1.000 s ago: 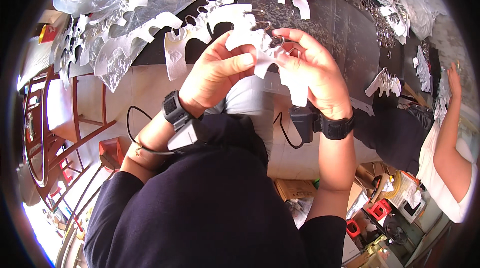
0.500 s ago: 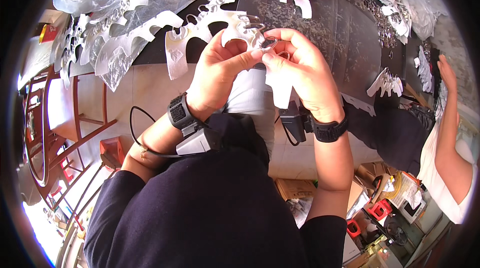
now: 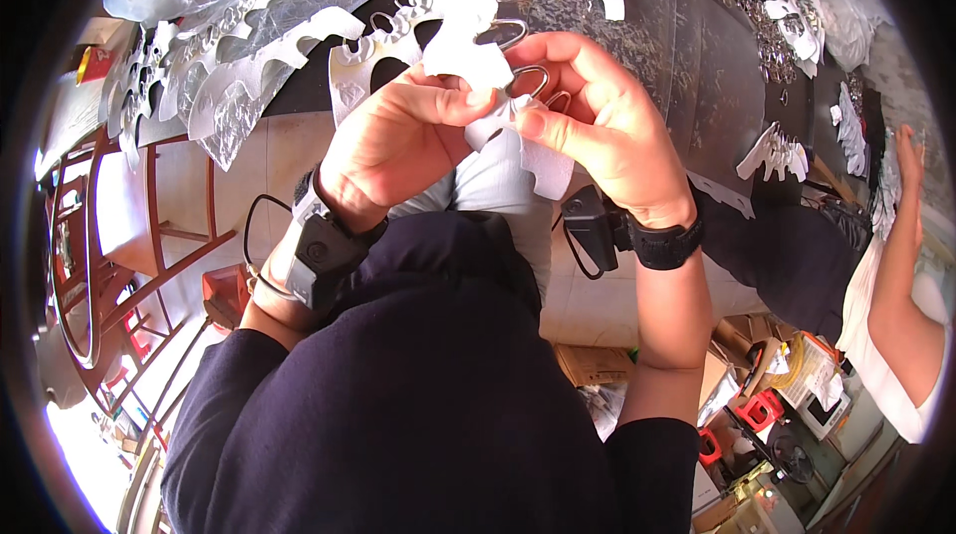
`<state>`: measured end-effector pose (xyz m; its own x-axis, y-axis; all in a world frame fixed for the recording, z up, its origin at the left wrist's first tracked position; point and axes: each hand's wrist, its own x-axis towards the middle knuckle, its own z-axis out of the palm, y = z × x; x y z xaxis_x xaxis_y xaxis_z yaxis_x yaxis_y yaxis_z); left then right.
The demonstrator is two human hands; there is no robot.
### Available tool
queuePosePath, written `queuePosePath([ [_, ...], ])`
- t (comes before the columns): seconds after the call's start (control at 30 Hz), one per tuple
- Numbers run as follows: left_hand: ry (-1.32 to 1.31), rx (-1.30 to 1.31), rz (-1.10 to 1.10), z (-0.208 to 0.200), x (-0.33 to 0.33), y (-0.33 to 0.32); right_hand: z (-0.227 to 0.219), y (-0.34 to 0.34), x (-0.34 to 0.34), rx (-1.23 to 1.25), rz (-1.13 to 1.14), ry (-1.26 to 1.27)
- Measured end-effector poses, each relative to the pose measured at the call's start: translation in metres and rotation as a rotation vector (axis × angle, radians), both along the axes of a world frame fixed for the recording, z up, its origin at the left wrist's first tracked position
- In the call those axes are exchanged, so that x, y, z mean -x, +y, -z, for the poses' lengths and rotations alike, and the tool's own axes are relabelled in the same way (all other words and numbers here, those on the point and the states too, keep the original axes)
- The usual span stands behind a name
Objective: Attaching metallic buckles to white shoe upper components on an assembly table.
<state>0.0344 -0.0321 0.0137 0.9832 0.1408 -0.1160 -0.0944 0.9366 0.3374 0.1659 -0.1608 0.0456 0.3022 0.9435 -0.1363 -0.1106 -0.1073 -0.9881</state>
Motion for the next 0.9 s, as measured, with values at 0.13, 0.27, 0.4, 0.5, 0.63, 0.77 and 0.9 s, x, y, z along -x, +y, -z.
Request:
queuePosePath([
  [0.13,-0.073,0.075,0.004,0.006,0.002,0.000,0.005,0.000,0.004,-0.025,0.013,-0.056],
  [0.27,0.090,-0.073,-0.153,0.017,-0.006,-0.009,0.010,-0.001,0.006,-0.032,0.113,-0.055],
  [0.4,0.131,-0.280,-0.381,0.019,-0.005,-0.013,0.002,0.000,0.009,-0.012,0.069,0.035],
  [0.5,0.131,-0.335,-0.342,0.016,-0.005,-0.016,0.005,0.002,0.009,0.035,0.119,-0.008],
  [0.63,0.129,-0.305,-0.294,0.018,0.001,-0.012,0.001,0.003,0.011,0.109,0.060,0.011],
  [0.77,0.111,-0.163,-0.094,0.002,0.005,0.001,0.000,0.000,0.011,0.106,0.039,0.015],
  [0.9,0.129,-0.050,-0.009,-0.004,0.006,0.007,-0.004,0.003,0.012,0.109,0.024,0.017],
])
